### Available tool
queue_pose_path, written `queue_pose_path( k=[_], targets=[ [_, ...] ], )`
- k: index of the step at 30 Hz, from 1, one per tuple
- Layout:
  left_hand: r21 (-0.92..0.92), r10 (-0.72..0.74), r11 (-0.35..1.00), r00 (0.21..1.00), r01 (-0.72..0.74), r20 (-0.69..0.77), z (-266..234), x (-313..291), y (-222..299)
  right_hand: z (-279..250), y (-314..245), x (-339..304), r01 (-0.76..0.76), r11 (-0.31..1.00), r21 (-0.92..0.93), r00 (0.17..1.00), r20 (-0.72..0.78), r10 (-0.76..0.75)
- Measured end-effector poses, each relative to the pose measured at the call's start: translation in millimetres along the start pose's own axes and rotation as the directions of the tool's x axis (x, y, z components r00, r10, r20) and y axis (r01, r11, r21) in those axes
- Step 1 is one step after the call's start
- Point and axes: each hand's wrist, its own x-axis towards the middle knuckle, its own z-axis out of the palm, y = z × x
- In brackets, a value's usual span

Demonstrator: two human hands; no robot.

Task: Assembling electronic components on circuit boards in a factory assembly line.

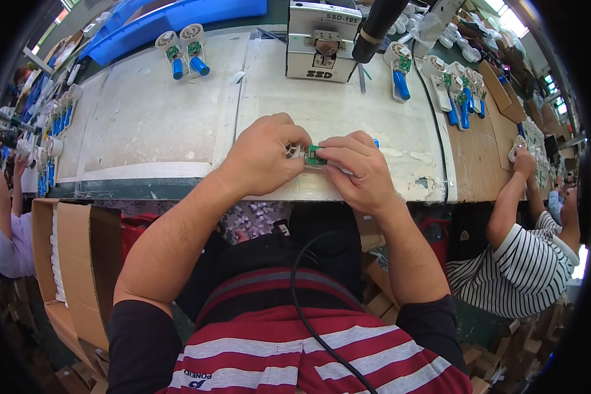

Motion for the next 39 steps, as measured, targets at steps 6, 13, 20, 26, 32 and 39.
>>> queue_pose_path(
  k=[6,13,20,26,32,39],
  targets=[
    [0.063,0.032,0.997,0.999,-0.034,0.039,-4,0,2,1,-1,5,0.018,1.0,0.0,0.999,0.042,-0.018],
    [0.03,0.085,0.996,0.995,-0.086,0.043,-8,-2,1,3,-6,8,0.006,0.999,-0.053,0.998,0.067,-0.002],
    [0.024,0.061,0.998,0.997,-0.062,0.04,-4,-1,2,2,-2,4,-0.1,0.995,0.02,0.99,0.102,0.097],
    [0.014,0.012,1.0,0.997,-0.014,0.081,-7,4,5,9,1,-2,-0.181,0.98,0.077,0.983,-0.006,0.182],
    [0.026,0.018,0.999,0.998,-0.02,0.068,-5,2,4,7,2,1,-0.195,0.978,0.072,0.981,0.014,0.195],
    [0.035,0.009,0.999,0.998,-0.011,0.054,-5,2,4,3,4,9,-0.183,0.98,0.073,0.982,0.055,0.179]
  ],
)
